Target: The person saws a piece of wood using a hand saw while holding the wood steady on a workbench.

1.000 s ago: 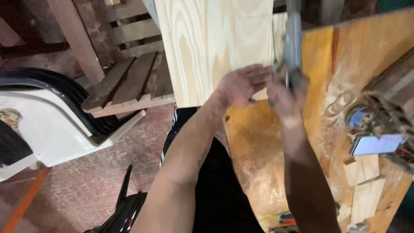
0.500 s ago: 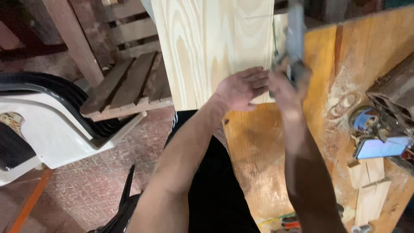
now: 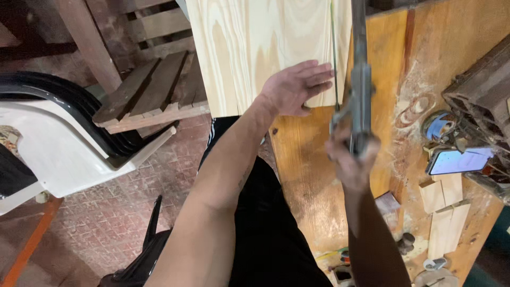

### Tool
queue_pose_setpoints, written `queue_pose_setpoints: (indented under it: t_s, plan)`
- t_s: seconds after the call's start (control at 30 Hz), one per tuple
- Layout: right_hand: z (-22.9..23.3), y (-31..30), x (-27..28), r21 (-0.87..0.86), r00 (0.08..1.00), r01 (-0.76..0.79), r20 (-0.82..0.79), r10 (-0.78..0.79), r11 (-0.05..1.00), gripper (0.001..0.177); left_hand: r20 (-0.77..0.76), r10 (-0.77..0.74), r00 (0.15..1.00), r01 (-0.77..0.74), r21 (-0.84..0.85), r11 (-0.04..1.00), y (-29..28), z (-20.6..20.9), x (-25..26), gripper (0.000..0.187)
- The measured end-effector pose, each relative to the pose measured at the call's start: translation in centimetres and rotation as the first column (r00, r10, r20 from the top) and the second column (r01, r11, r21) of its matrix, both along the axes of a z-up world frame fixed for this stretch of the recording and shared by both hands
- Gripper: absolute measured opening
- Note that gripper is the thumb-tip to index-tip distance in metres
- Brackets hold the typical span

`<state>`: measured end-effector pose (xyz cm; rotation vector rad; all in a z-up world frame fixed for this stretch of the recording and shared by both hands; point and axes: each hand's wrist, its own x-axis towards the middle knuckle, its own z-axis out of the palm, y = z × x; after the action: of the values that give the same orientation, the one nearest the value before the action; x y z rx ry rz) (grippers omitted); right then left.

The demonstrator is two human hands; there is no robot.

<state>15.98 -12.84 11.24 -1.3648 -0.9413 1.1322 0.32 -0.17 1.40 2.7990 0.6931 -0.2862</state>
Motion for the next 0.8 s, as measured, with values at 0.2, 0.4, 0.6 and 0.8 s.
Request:
queue_pose_setpoints:
  t_s: [0.2, 0.4, 0.6, 0.8]
  plan:
    - [-4.3, 2.0, 0.7, 0.019, 0.989, -0.015, -0.144, 0.017, 1.000, 0.020, 0.120, 0.003, 0.993, -0.001, -0.022, 1.000, 0.0, -1.4, -0.2, 0.074]
    - [-9.3, 15.5, -0.8, -0.057, 0.997, -0.045, -0.060, 0.042, 0.997, 0.027, 0.210, -0.041, 0.977, 0.094, -0.245, 0.965, 0.9, -4.5, 0.7, 0.082]
    - [-5.6, 12.9, -1.2, -0.017, 0.997, -0.037, -0.061, 0.035, 0.999, 0.017, 0.207, 0.076, 0.975, -0.055, -0.108, 0.993, -0.2, -3.3, 0.5, 0.070]
    - [0.4, -1.8, 0.7, 0.076, 0.997, -0.075, 0.012, 0.074, 0.994, 0.015, 0.035, 0.032, 0.999, -0.031, -0.032, 0.999, -0.1, 0.2, -0.1, 0.075]
